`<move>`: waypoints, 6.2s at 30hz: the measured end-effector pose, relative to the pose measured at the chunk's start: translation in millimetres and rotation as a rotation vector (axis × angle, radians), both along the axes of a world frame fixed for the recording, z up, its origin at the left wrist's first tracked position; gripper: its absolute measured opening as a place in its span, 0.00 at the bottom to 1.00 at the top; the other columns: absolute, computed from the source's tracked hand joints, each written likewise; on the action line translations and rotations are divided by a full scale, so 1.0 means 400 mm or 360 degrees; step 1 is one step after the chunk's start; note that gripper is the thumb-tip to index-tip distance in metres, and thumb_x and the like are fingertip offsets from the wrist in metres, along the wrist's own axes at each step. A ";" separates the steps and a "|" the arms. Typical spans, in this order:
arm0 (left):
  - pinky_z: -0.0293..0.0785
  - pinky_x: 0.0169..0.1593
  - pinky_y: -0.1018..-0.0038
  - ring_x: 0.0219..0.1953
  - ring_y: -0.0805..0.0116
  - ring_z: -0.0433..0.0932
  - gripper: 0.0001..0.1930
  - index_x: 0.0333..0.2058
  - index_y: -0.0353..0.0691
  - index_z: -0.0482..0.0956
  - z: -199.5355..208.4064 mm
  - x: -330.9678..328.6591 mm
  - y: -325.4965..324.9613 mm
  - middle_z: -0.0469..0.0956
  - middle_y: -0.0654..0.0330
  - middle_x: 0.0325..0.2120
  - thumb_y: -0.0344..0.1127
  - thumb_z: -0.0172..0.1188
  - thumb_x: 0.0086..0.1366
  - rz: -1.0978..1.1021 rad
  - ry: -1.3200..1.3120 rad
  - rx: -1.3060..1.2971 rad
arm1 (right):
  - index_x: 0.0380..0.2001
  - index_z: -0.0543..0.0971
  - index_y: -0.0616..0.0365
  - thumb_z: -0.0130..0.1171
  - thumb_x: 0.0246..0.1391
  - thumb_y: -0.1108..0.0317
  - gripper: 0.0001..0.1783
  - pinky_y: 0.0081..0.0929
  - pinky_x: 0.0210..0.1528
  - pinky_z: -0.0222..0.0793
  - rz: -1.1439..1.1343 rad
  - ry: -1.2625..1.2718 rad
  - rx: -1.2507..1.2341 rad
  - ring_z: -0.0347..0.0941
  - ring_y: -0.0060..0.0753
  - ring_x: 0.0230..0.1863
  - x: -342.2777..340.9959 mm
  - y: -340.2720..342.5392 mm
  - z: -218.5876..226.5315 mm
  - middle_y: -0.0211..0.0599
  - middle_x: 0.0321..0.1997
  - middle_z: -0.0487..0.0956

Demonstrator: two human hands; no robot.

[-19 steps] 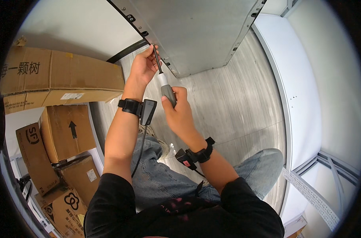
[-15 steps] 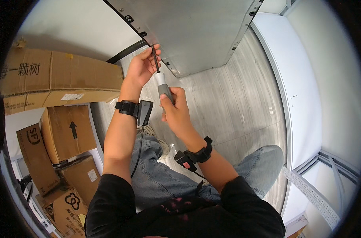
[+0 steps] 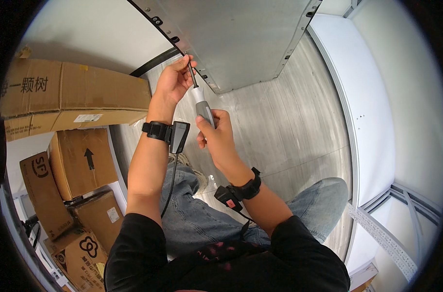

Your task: The person uses a screwdriver to fasten screws into the back panel of a black electronic device, likely a mini-fridge, securing it to a white shelving unit. The person repeatedly picks up screws and tightens them into pre-drilled holes along the edges of the panel.

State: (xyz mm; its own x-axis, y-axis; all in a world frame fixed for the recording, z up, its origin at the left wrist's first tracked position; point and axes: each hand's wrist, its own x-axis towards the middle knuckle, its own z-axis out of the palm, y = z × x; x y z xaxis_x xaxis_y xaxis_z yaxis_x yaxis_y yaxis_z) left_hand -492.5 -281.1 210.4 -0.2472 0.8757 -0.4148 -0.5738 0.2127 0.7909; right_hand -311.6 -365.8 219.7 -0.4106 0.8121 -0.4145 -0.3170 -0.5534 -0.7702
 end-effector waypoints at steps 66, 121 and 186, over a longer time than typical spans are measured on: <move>0.74 0.30 0.83 0.30 0.72 0.78 0.13 0.47 0.33 0.72 0.041 -0.005 -0.007 0.78 0.58 0.37 0.27 0.48 0.64 -0.0111 0.0192 0.0010 | 0.48 0.65 0.64 0.44 0.62 0.51 0.25 0.27 0.27 0.66 0.0185 0.0197 -0.0140 0.67 0.27 0.22 0.044 0.048 0.000 0.36 0.26 0.74; 0.73 0.35 0.74 0.31 0.71 0.77 0.14 0.41 0.38 0.75 -0.316 1.452 0.550 0.78 0.61 0.30 0.38 0.59 0.58 -0.1652 0.1534 0.0199 | 0.48 0.63 0.64 0.58 0.51 0.65 0.24 0.24 0.22 0.63 -0.1269 -0.0207 -0.0363 0.66 0.23 0.20 1.170 0.191 -0.136 0.37 0.30 0.72; 0.75 0.32 0.80 0.25 0.77 0.71 0.11 0.32 0.38 0.75 -0.146 0.120 -0.139 0.75 0.66 0.25 0.41 0.55 0.65 -0.0260 0.0020 -0.0367 | 0.42 0.69 0.58 0.59 0.49 0.66 0.17 0.32 0.31 0.67 0.0298 -0.1181 0.0995 0.73 0.40 0.27 0.241 -0.086 -0.089 0.42 0.28 0.76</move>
State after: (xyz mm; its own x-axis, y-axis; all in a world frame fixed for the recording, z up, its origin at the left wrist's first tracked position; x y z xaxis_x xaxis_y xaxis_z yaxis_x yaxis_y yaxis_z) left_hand -444.3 -336.6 152.1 -0.1166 0.7872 -0.6056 -0.5075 0.4769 0.7176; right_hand -215.3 -400.2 184.2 -0.3640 0.9213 -0.1372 0.4159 0.0289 -0.9090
